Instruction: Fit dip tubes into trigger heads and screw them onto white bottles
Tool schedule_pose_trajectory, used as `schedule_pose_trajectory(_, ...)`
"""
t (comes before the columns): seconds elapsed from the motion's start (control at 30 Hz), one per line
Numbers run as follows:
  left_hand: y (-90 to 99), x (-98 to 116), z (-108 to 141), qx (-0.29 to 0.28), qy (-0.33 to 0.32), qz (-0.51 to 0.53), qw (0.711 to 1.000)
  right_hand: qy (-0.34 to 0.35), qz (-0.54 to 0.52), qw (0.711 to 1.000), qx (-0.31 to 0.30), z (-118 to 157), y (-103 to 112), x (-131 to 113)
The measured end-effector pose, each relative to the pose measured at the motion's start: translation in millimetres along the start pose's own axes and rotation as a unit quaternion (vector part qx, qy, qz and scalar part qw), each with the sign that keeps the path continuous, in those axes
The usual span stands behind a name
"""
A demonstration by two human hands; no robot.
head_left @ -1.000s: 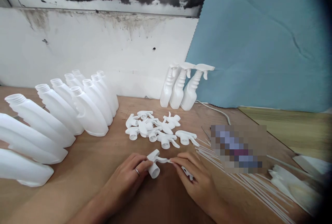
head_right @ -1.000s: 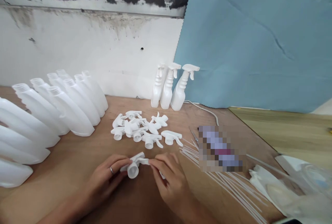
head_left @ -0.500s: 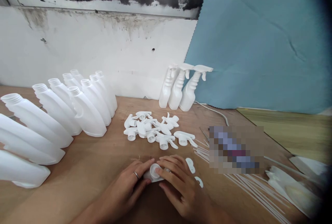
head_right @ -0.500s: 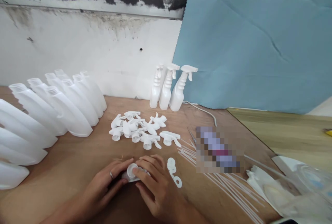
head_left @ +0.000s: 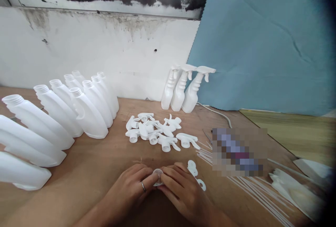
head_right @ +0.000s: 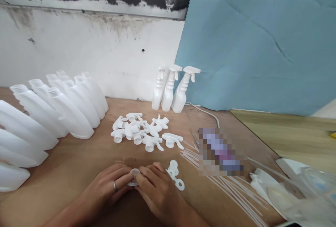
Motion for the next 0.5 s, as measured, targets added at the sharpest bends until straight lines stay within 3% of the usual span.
schedule_pose_trajectory(0.27,-1.3,0.6,1.8,0.002,-0.028,-0.017,0.999,-0.009,-0.011,1.0,-0.005,-0.6,1.4,-0.9)
schedule_pose_trajectory(0.5,0.3,8.8,4.2,-0.004,-0.056,-0.041,0.998,-0.04,0.029,0.998,-0.049,-0.3,-4.5,-10.2)
Point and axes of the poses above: each hand's wrist, its own z-axis away from the middle knuckle, its own y-axis out of the back of the hand, x = y × z, the point moved 8 cm from there along -z, towards the middle knuckle, and after that the axes turned 8 degrees about z, right-handed, at the moved point
